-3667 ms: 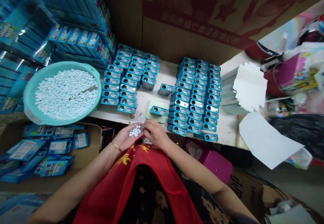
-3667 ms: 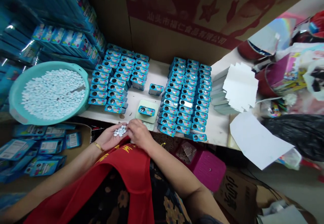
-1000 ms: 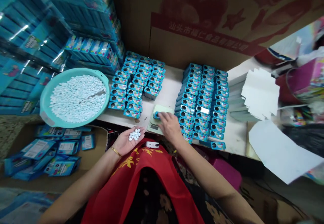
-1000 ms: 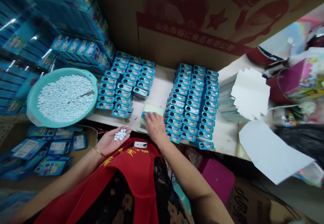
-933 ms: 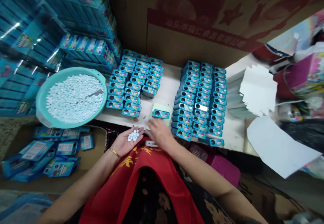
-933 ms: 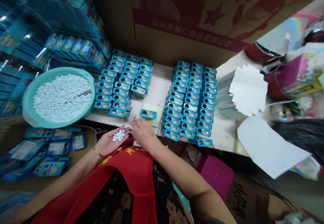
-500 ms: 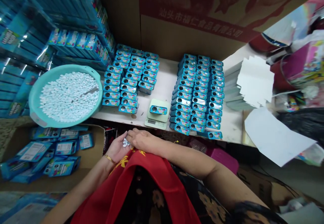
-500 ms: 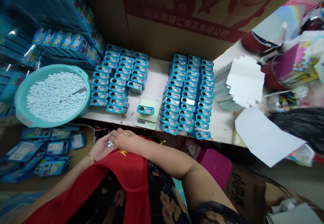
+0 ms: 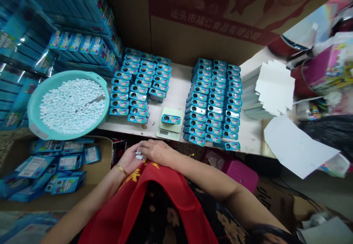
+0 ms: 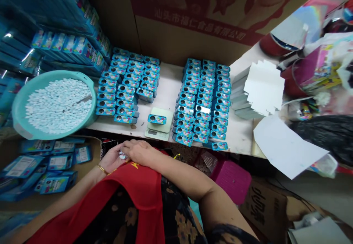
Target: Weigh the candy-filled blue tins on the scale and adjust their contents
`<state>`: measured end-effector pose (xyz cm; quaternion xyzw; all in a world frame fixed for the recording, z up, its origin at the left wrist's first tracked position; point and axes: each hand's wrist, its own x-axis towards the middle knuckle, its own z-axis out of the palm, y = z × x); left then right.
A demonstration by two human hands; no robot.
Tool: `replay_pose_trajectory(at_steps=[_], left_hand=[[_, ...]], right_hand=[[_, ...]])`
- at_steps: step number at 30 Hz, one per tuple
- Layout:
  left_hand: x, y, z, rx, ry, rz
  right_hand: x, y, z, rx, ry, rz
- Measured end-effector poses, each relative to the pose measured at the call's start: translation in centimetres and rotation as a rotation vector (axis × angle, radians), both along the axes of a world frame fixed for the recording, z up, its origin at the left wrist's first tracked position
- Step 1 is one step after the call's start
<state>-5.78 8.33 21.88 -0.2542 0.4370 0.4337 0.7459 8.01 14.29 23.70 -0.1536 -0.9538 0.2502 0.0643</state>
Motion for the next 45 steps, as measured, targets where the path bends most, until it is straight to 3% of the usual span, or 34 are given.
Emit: replay_pose_trajectory(at_steps=[2, 5, 7, 11, 13, 20, 22, 31, 37, 45], left_hand=[[0.0, 0.2, -0.1, -0.011, 0.043, -0.013], [-0.3, 0.1, -0.3, -0.008, 0.077, -0.061], [-0.5, 0.0, -0.6, 0.034, 0.038, -0.070], [-0.7, 0.0, -1.0, 0.102, -0.029, -0.058], [-0.5, 0.5, -1.3, 0.108, -0.004, -0.048], [0.0, 4.6, -1.6, 0.168, 0.088, -0.008], [0.2, 5.6, -1.4, 0.193, 0.080, 0.001], [1.3, 7.4, -1.8, 0.139, 0.097, 0.003], [1.9, 7.8, -2.2, 0.163, 0.074, -0.010], [2.2, 8.2, -1.9, 0.141, 0.081, -0.017]], right_hand=[[1.7, 1.4, 0.1, -0.002, 0.087, -0.161], [5.1, 4.5, -0.6, 0.034, 0.090, -0.544], [7.0, 6.5, -1.6, 0.032, 0.000, -0.624], [7.9, 8.3, -3.8, -0.022, -0.119, -0.565], [7.2, 8.2, -4.0, -0.017, -0.127, -0.570], [5.1, 6.0, 1.2, 0.175, -0.180, -0.404], [5.0, 5.8, 1.9, 0.207, -0.191, -0.373], [4.6, 5.0, 3.6, 0.387, -0.267, -0.316], [4.8, 5.5, 2.9, 0.388, -0.329, -0.314], [4.7, 5.1, 3.3, 0.434, -0.304, -0.302]])
